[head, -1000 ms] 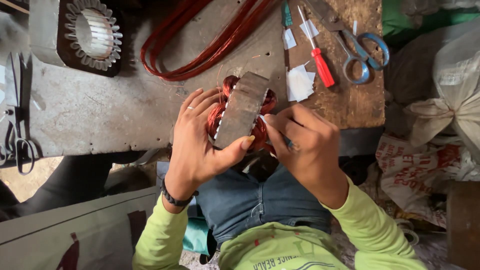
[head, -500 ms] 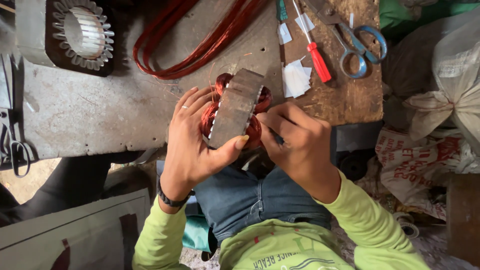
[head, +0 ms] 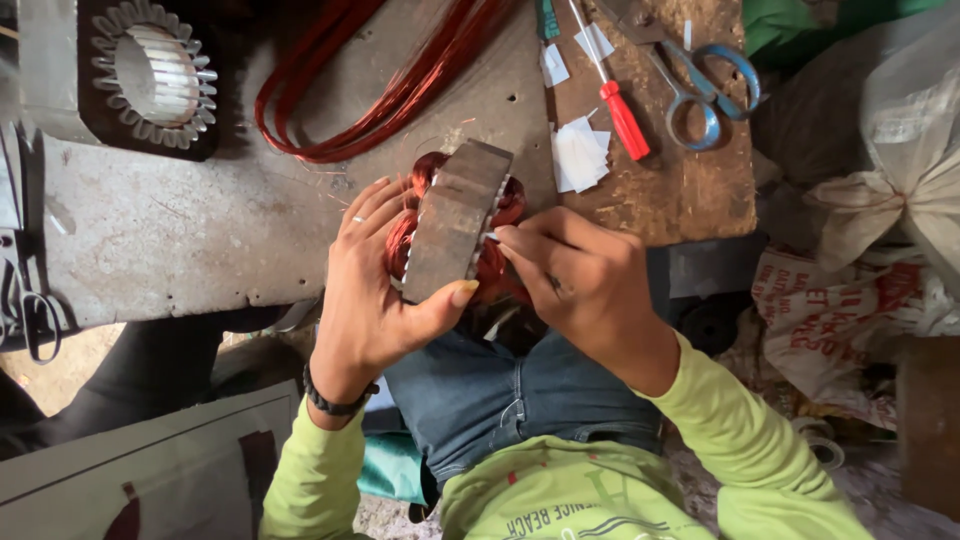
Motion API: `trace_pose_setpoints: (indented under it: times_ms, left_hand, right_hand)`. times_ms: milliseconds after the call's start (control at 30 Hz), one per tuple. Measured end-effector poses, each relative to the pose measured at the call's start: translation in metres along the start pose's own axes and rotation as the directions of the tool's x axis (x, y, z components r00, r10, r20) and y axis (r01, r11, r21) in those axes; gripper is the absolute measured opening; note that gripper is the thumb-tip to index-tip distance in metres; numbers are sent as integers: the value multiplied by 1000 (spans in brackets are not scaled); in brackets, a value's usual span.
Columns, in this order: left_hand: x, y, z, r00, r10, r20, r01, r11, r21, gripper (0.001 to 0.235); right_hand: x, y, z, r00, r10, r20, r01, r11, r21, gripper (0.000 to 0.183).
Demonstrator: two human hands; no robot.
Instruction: Rewinding a motor stator with copper coils and applying insulation pieces.
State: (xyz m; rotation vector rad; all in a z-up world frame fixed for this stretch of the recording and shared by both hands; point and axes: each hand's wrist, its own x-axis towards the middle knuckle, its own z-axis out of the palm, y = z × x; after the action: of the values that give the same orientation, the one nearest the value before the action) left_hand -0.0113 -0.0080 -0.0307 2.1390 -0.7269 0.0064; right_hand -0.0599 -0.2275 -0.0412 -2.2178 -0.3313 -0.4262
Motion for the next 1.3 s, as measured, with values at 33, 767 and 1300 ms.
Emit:
trace_pose_setpoints:
  times_ms: [33,767,1300]
  left_hand:
    - [-1,-1,0,1000,0,4,0,1000,-9,66]
    - [-3,-5,-1,1000,1,-3,-1,999,-38,66]
    - [-1,-2,-3,1000,8,16,-7,997,-78,67]
  right_hand:
    - [-1,-1,1,999,6,-36,-6,1000,-8,14]
    - [0,0,-1,999,-49,-17,49,999,-2,11]
    - [8,12,15,975,212,-66,-195,960,199,42]
